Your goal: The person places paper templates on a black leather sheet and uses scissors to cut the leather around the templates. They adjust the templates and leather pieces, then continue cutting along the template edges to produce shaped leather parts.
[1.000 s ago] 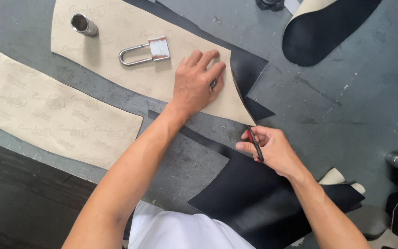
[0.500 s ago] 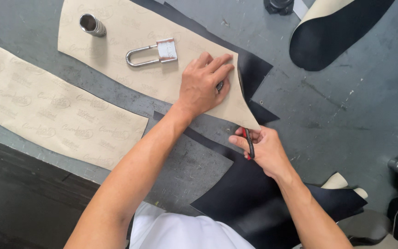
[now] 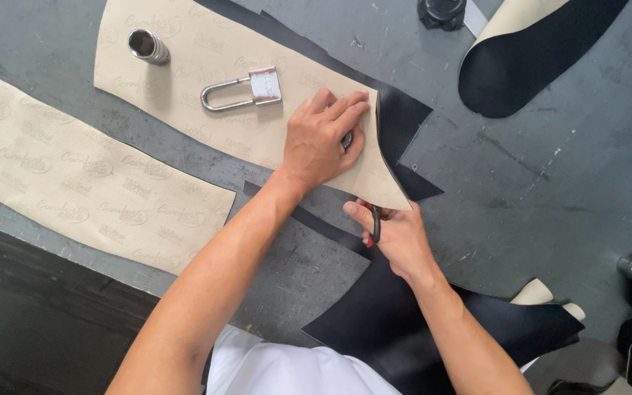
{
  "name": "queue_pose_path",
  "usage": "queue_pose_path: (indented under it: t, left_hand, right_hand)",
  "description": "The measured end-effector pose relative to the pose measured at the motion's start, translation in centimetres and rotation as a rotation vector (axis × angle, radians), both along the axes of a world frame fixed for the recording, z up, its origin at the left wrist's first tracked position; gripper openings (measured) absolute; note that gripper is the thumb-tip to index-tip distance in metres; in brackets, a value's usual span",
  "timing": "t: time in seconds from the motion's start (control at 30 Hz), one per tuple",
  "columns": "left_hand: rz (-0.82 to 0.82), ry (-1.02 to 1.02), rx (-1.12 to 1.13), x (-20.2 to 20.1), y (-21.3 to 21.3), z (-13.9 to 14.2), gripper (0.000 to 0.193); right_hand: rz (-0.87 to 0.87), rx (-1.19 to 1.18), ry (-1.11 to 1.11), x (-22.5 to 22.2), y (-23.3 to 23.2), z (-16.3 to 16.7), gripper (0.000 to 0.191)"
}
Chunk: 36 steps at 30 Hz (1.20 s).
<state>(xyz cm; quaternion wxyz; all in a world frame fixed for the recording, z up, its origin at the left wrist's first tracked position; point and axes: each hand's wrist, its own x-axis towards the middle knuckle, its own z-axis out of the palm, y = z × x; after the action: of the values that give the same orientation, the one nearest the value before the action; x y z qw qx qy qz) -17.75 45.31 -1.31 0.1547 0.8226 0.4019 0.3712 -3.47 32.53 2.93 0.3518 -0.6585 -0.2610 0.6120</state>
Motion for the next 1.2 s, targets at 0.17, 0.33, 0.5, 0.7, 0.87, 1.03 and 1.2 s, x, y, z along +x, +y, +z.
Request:
queue_pose_path:
  t: [0.17,0.33,0.5,0.7,0.87,1.03,1.2]
  left_hand:
    - [-0.011,-0.010,-0.001,0.0,0.0,0.0,0.027]
    - [-0.011,0.000,0.014,0.1,0.0,0.1,0.028]
    - [-0.008,0.002,0.029,0.2,-0.1,0.5,0.026]
    - [-0.022,0.040,0.052,0.2,0.0,0.5,0.021]
    - [-0.031,0.052,0.082,0.1,0.4,0.2,0.024]
    - [-0.043,0.074,0.090,0.3,0.5,0.1,0.028]
    - [-0.034,0.084,0.097,0.5,0.7,0.2,0.028]
  right_hand:
    - [-0.020,0.022,0.072,-0.4,-0.1,0.0,0.020]
    - [-0.031,0.040,0.033,-0.4,0.5,0.1,0.025]
    - [-0.034,0.032,0.043,-0.4,1.3,-0.6,0.030]
    - [0.090,-0.035,0.128,3.2,0.6,-0.7,0.028]
    - [0.590,-0.216,0.013,11.5,5.4,1.3,0.028]
    - [0.908,-0.366,-0.285,16.1,12.3,3.5,0.046]
    - [1.059,-0.369,-0.529,16.5,16.3,4.0,0.055]
